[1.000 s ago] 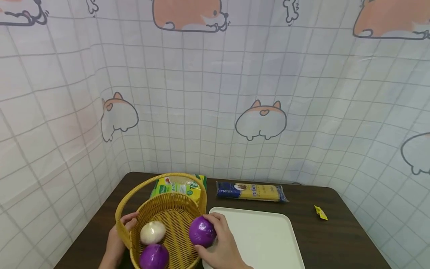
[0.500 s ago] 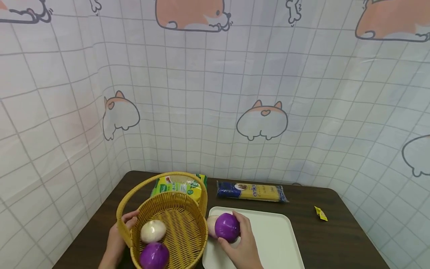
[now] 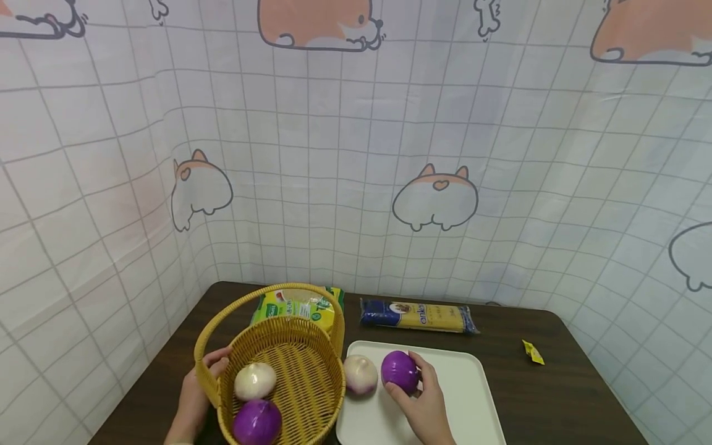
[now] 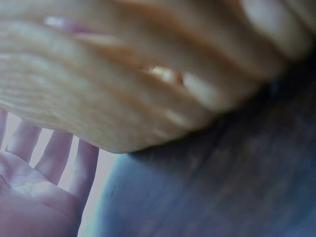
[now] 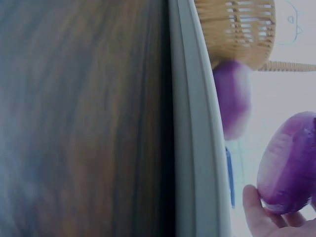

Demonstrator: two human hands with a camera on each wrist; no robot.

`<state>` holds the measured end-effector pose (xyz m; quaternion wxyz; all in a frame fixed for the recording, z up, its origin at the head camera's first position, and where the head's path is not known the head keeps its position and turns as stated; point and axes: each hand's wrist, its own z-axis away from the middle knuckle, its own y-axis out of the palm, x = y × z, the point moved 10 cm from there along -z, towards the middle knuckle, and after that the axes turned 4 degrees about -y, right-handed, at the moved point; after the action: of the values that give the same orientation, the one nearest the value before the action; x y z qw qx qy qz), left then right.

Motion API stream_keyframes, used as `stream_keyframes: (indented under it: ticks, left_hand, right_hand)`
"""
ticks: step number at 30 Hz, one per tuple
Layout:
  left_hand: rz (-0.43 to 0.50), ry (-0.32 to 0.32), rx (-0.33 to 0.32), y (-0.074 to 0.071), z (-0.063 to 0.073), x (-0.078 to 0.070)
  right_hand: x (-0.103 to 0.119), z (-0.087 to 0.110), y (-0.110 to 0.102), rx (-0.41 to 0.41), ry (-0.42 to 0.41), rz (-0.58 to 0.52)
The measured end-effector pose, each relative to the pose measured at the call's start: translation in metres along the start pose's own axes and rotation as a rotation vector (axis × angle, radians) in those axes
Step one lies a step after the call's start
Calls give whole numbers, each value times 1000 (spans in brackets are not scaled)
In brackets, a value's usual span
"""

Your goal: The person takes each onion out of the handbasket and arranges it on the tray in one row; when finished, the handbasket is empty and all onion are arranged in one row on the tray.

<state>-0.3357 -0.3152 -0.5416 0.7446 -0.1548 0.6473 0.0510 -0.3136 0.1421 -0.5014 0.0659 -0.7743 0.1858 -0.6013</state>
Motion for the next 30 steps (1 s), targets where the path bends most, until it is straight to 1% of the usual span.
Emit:
stream_keyframes:
  ticks: [4, 7, 11, 17, 23, 28, 30]
  left_hand:
    - [4, 11, 3, 1, 0, -3]
    - [8, 18, 4, 2, -1, -3]
    - [10, 21, 7, 3, -1, -4]
    - [24, 13, 13, 4, -1, -5]
    - [38, 18, 9, 2, 3, -5]
    - [66, 17, 15, 2, 4, -3]
    - [64, 22, 17, 3, 3, -4]
  right_hand:
    - [-7, -4, -7, -21, 15, 65]
    - [-12, -6, -9, -20, 31, 102]
    - [-18, -8, -9, -5, 47, 122]
    - [-24, -9, -5, 37, 27, 166]
    - [-29, -9, 1, 56, 9, 187]
    - [-26, -10, 4, 74, -9, 200]
    - [-25, -10, 4, 83, -8, 205]
